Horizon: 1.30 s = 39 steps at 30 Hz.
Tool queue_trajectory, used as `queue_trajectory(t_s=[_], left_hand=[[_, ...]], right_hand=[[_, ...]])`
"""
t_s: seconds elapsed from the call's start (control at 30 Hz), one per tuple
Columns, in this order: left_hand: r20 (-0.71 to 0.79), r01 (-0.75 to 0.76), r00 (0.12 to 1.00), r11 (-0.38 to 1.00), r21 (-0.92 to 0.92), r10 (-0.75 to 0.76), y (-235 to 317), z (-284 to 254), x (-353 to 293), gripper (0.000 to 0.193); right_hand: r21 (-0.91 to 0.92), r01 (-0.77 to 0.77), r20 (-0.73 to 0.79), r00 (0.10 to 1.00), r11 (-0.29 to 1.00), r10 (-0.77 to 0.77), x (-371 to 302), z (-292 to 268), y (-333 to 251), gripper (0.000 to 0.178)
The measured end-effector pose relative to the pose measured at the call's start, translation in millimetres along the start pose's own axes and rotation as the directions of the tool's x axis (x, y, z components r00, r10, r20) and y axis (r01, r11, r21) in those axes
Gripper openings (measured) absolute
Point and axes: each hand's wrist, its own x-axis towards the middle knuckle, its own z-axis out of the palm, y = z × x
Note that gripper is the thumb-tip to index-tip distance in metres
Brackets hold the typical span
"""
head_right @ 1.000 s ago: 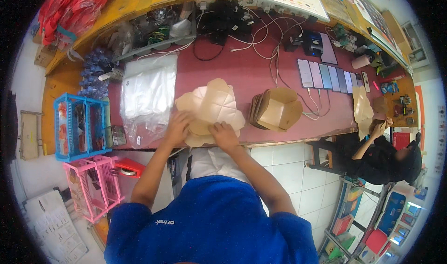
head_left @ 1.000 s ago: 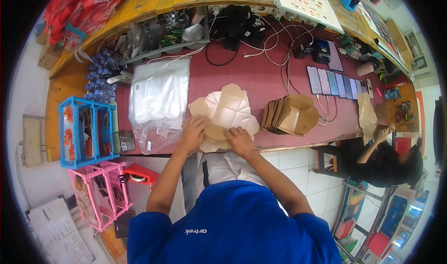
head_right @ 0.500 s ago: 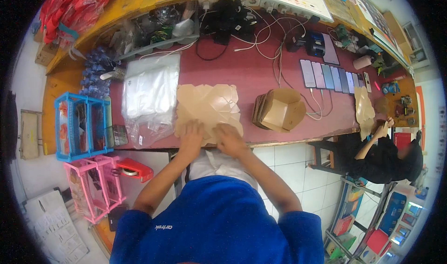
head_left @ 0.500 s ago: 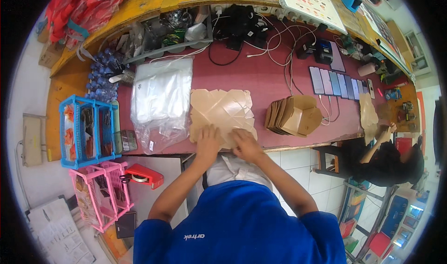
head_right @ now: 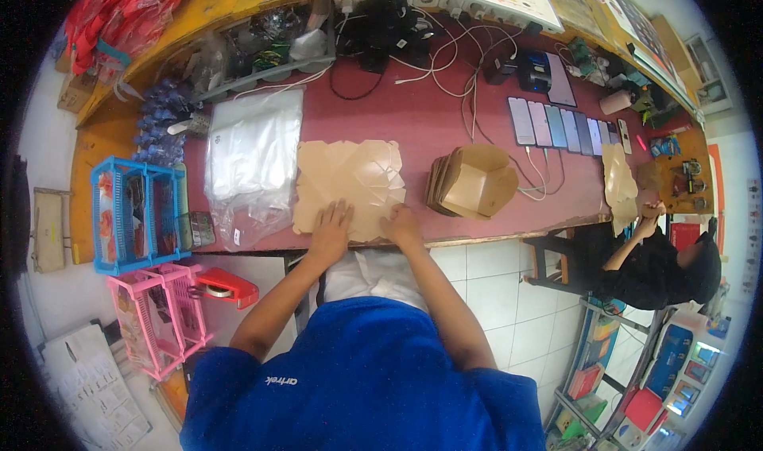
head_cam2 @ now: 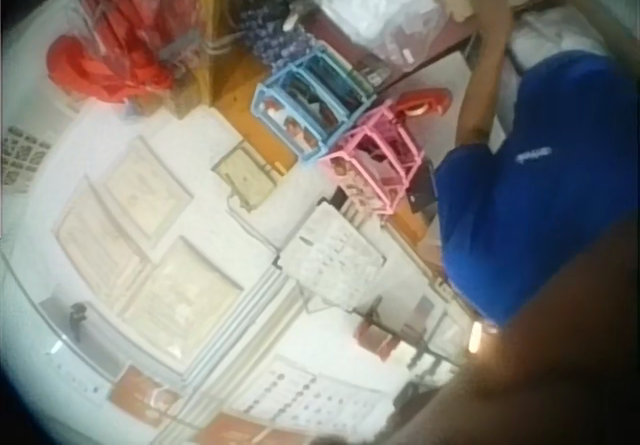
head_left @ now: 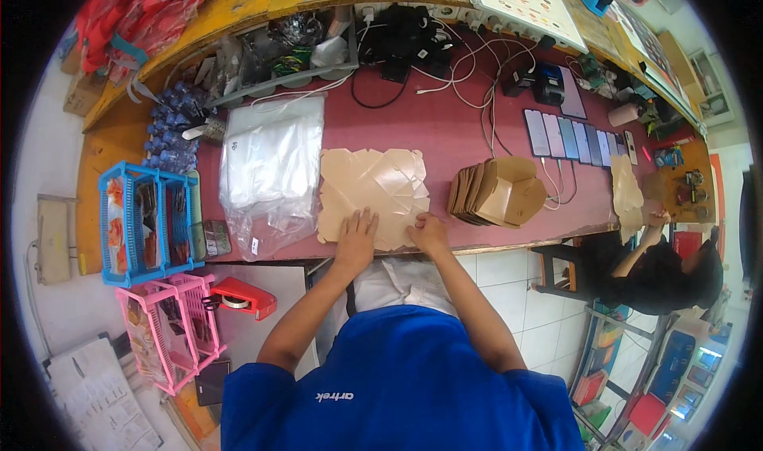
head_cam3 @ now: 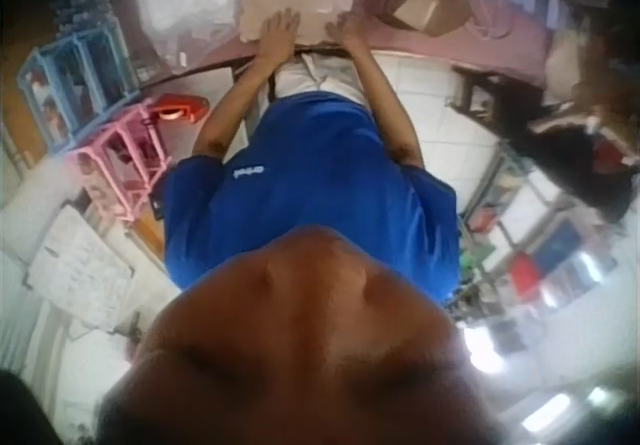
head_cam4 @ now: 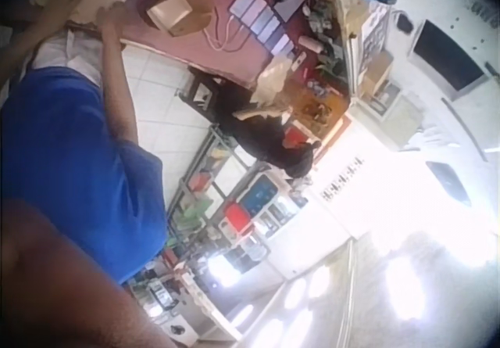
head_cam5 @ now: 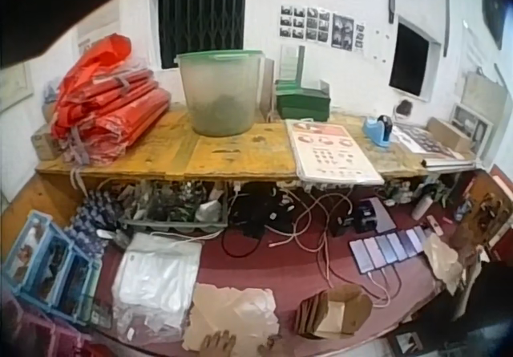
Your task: The person assembles cardboard food containers by hand, folding the flaps and interlocking the tabs to form the box structure before stacking them.
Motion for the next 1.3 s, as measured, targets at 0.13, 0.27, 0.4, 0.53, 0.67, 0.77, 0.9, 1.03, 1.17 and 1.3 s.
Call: queue_trajectory(t_s=[0.13, 0.27, 0.4, 0.53, 0.67, 0.77, 0.9, 1.03, 1.17, 1.3], left_hand=[[-0.014, -0.002, 1.000, 1.000, -0.018, 0.002, 0, 4, -3, 0.072], [-0.012, -0.035, 0.999, 0.996, -0.080, 0.034, -1, 4, -3, 0.074], [-0.003, -0.054, 0.999, 0.990, -0.131, 0.054, -13, 8, -13, 0.076], [-0.023, -0.079, 0.997, 0.992, -0.100, 0.077, -22, 14, -13, 0.075], [-0.035, -0.139, 0.990, 0.986, -0.094, 0.137, -26, 17, -11, 0.075], [-0.034, -0.143, 0.990, 0.985, -0.099, 0.140, -32, 11, -15, 0.075], [-0.025, -0.208, 0.978, 0.964, -0.166, 0.207, -19, 2, -4, 0.071], [-0.036, -0.199, 0.980, 0.956, -0.213, 0.196, -47, 1, -28, 0.068], [-0.024, -0.278, 0.960, 0.938, -0.205, 0.279, -30, -14, -16, 0.068], [-0.074, -0.208, 0.977, 0.967, -0.147, 0.199, -18, -15, -19, 0.072]], right_hand=[[-0.104, 0.032, -0.054, 0.998, 0.994, -0.038, 11, 13, 6, 0.053], [0.149, -0.092, 0.008, 0.996, 0.985, 0.092, 35, 32, 40, 0.038], [0.142, -0.079, 0.084, 0.994, 0.987, 0.067, 32, 33, 24, 0.027], [0.066, 0.056, -0.030, 0.998, 0.996, -0.054, 30, 30, 15, 0.027], [0.210, -0.105, 0.050, 0.994, 0.972, 0.096, 37, 20, 16, 0.028], [0.206, -0.134, 0.205, 0.975, 0.969, 0.091, 38, 17, -2, 0.026], [0.263, -0.070, 0.144, 0.989, 0.962, 0.033, 44, 36, 36, 0.019], [0.426, -0.006, 0.216, 0.972, 0.905, -0.096, 7, 29, -18, 0.017], [0.357, -0.040, 0.127, 0.992, 0.933, -0.006, -2, 25, 7, 0.017], [0.324, -0.239, 0.299, 0.944, 0.916, 0.140, -14, -1, -22, 0.018]])
